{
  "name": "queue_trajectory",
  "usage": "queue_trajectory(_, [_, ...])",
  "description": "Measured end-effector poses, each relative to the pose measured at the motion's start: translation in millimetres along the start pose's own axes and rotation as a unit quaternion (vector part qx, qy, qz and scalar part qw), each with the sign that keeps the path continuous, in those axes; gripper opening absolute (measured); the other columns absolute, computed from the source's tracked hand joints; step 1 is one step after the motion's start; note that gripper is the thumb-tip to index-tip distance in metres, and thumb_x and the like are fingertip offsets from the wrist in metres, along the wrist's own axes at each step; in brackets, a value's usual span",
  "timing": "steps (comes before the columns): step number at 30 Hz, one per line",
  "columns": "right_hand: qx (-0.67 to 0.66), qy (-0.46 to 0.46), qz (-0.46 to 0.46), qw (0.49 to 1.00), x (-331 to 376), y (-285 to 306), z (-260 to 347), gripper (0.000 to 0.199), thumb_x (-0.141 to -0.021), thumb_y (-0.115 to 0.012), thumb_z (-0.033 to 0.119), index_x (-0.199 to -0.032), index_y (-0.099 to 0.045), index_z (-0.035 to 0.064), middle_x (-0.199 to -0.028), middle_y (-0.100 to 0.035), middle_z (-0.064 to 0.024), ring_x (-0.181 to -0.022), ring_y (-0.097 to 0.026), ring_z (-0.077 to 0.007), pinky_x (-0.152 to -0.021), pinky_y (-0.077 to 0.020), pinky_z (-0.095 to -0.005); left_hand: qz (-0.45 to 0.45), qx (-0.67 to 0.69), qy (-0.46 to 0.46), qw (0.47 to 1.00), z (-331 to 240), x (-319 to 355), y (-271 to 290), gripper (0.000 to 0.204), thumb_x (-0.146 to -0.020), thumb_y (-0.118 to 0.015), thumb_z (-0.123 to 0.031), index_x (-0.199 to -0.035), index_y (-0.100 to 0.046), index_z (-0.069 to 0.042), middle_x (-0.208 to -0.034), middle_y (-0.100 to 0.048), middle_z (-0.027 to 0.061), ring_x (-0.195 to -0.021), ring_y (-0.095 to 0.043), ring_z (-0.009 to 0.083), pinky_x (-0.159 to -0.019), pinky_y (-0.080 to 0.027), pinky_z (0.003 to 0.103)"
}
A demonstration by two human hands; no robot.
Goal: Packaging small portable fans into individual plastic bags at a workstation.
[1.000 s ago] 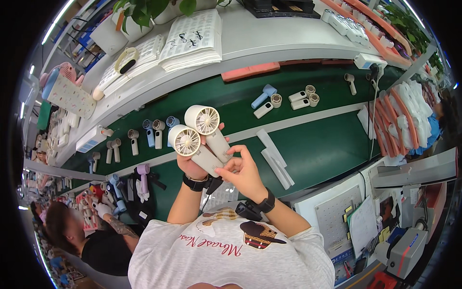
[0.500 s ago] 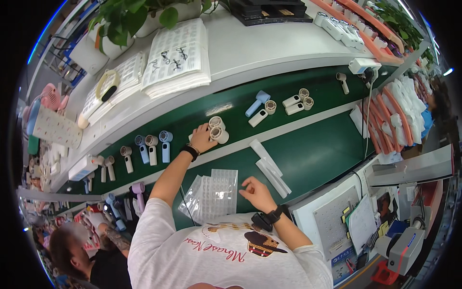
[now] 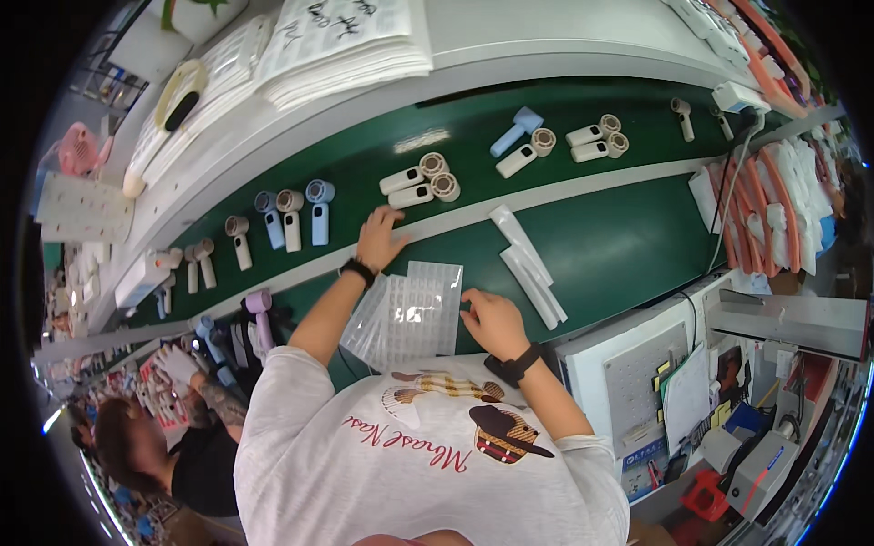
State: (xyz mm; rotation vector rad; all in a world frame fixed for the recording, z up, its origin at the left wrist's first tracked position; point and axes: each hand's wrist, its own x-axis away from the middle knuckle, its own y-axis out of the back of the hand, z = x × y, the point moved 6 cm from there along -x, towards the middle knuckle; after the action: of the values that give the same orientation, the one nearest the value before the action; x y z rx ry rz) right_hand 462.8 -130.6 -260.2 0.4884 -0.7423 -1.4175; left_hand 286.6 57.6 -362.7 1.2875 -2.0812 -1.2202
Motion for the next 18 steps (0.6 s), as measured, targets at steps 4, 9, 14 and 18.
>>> queue_trajectory(4, [0.026,0.048,0.028,0.998,11.2,-9.7,8.3,0.020,-0.077,-0.065,0.012,-0.095,-0.058,0.0086,-0.074,-0.062,-0.0085,-0.071,-0.061,-0.0289,-0.061,-0.0468,-0.0404,0.087,-0.021,0.214,0.973,2.3,131.3,0.8,0.057,-0.071,-0.071,-0.050,-0.106,-0.056,-0.009,-0.109,-0.052,0.0099,-0.104,-0.051,0.0304,-0.083,-0.042,0.045])
queue_trajectory(9, [0.059,0.080,0.074,0.992,24.3,-29.9,11.9,0.020,-0.077,-0.065,0.014,-0.096,-0.059,0.0087,-0.075,-0.063,-0.0082,-0.072,-0.061,-0.0286,-0.063,-0.0472,-0.0407,0.033,-0.079,0.269,0.959,-22.6,200.1,-20.0,0.077,-0.066,-0.071,-0.062,-0.118,-0.050,-0.008,-0.121,-0.046,0.0135,-0.115,-0.043,0.0342,-0.088,-0.037,0.055])
queue_trajectory(14, [0.077,0.133,0.078,0.985,36.5,-39.8,22.6,0.018,-0.079,-0.065,0.014,-0.096,-0.059,0.0098,-0.072,-0.061,-0.0063,-0.069,-0.060,-0.0274,-0.059,-0.0454,-0.0396,0.013,-0.030,0.299,0.954,-55.9,191.6,-32.5,0.092,-0.065,-0.071,-0.062,-0.132,-0.041,-0.007,-0.137,-0.036,0.0177,-0.129,-0.032,0.0382,-0.097,-0.028,0.063])
queue_trajectory(18, [0.083,0.136,0.086,0.983,50.1,-38.2,30.0,0.019,-0.079,-0.066,0.014,-0.096,-0.059,0.0088,-0.073,-0.061,-0.0067,-0.070,-0.060,-0.0270,-0.060,-0.0457,-0.0397,0.052,-0.130,0.302,0.943,-45.7,191.2,-47.6,0.101,-0.063,-0.074,-0.059,-0.141,-0.033,-0.009,-0.147,-0.025,0.0184,-0.137,-0.023,0.0371,-0.104,-0.021,0.062])
